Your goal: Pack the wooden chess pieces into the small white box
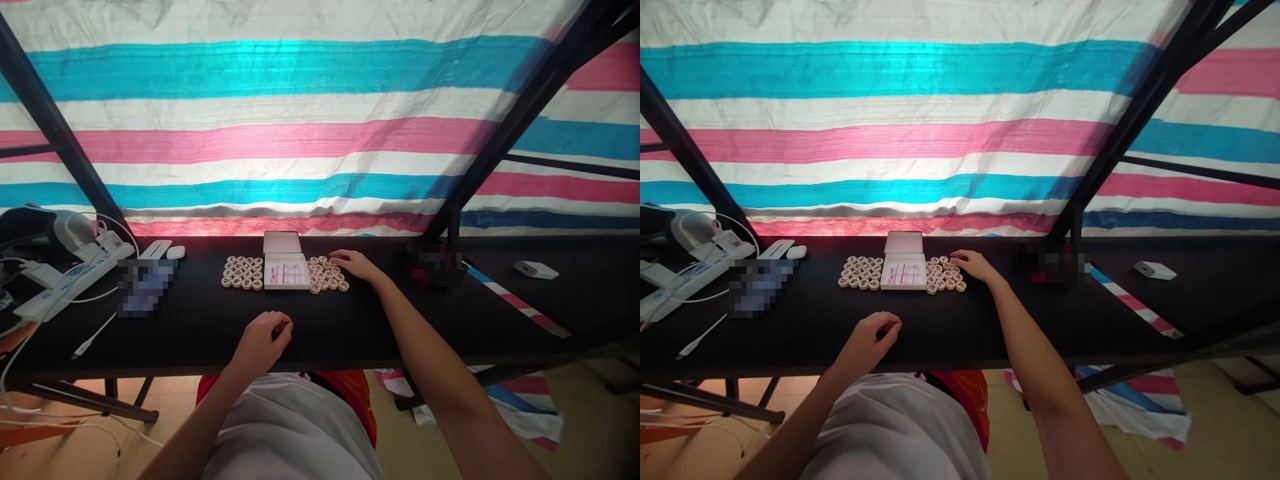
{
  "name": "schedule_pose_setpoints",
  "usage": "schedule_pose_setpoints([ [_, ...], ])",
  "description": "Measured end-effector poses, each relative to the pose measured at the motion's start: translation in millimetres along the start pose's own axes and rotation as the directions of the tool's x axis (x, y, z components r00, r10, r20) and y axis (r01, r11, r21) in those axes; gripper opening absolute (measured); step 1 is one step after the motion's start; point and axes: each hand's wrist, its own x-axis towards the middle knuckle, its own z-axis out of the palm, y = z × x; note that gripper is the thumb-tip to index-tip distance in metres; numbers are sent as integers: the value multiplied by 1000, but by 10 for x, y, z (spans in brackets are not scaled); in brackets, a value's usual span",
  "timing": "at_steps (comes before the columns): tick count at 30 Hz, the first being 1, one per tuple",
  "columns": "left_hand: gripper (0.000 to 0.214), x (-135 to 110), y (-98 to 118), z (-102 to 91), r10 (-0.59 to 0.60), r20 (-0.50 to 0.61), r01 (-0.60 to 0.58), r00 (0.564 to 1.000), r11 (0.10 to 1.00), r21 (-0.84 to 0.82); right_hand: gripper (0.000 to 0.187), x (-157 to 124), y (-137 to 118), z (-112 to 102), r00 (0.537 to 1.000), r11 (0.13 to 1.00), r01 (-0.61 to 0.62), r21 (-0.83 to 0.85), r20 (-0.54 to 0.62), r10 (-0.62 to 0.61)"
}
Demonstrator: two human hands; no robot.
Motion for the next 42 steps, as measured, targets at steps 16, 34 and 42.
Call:
schedule_pose_setpoints([
  [16, 17, 767, -184, -205, 572, 581, -799, 579, 541, 264, 24, -10, -10, 6, 999, 986, -20, -165, -53, 12],
  [34, 33, 763, -339, -166, 530, 249, -559, 811, 576, 597, 18, 67, -936, 505, 948, 826, 304, -474, 69, -310],
  [42, 24, 731, -322, -78, 426, 218, -439, 878, 536, 721, 21, 156, -896, 554, 938, 730, 322, -602, 101, -331],
])
